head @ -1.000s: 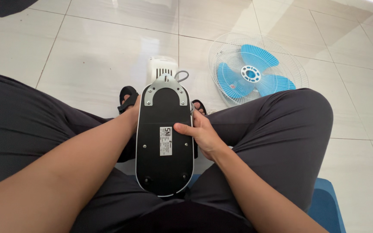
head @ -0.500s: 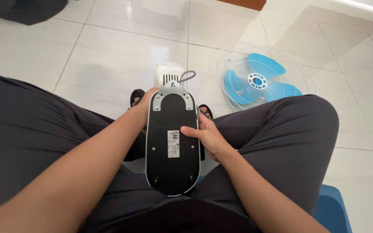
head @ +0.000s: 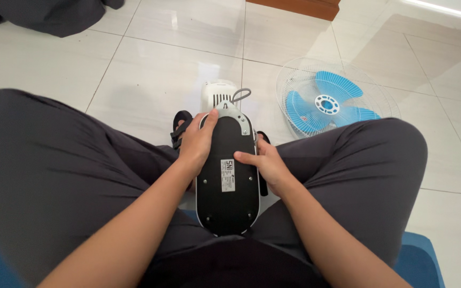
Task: The person disassembles a white fan motor housing using a screwdriver, removes screws from the central hub and the base plate, and separates the components. The person then reassembles the motor housing and tightens the screws.
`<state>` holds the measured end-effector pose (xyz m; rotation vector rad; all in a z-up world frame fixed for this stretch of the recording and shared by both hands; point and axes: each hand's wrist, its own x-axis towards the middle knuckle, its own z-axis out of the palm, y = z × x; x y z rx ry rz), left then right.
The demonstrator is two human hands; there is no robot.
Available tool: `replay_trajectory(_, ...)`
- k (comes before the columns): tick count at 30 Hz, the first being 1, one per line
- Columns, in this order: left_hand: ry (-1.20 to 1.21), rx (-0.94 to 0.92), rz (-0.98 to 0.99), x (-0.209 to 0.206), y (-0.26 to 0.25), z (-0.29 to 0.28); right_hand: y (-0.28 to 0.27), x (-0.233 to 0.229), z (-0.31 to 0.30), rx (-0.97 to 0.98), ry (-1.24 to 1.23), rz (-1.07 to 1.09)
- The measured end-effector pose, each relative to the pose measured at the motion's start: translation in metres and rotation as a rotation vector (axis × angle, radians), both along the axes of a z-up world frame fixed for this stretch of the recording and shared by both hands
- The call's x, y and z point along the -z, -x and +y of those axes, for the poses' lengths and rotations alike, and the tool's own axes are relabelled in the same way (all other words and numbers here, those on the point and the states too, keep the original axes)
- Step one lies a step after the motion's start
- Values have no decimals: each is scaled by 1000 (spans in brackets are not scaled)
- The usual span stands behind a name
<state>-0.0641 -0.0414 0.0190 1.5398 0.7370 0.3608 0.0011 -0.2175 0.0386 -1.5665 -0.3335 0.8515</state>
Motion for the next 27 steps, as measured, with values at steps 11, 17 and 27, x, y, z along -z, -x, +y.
replay_trajectory(11,-73,-42,-61,-9,-7,-15,-14,-2,-8,213,11,26)
replay_trajectory(17,-101,-17,-41,-8,-8,-13,-25,-23,-19,243,490,-8)
replay_trajectory(27,-148,-23,45,-5,-10,-15,-25,-64,-35,164,128,151)
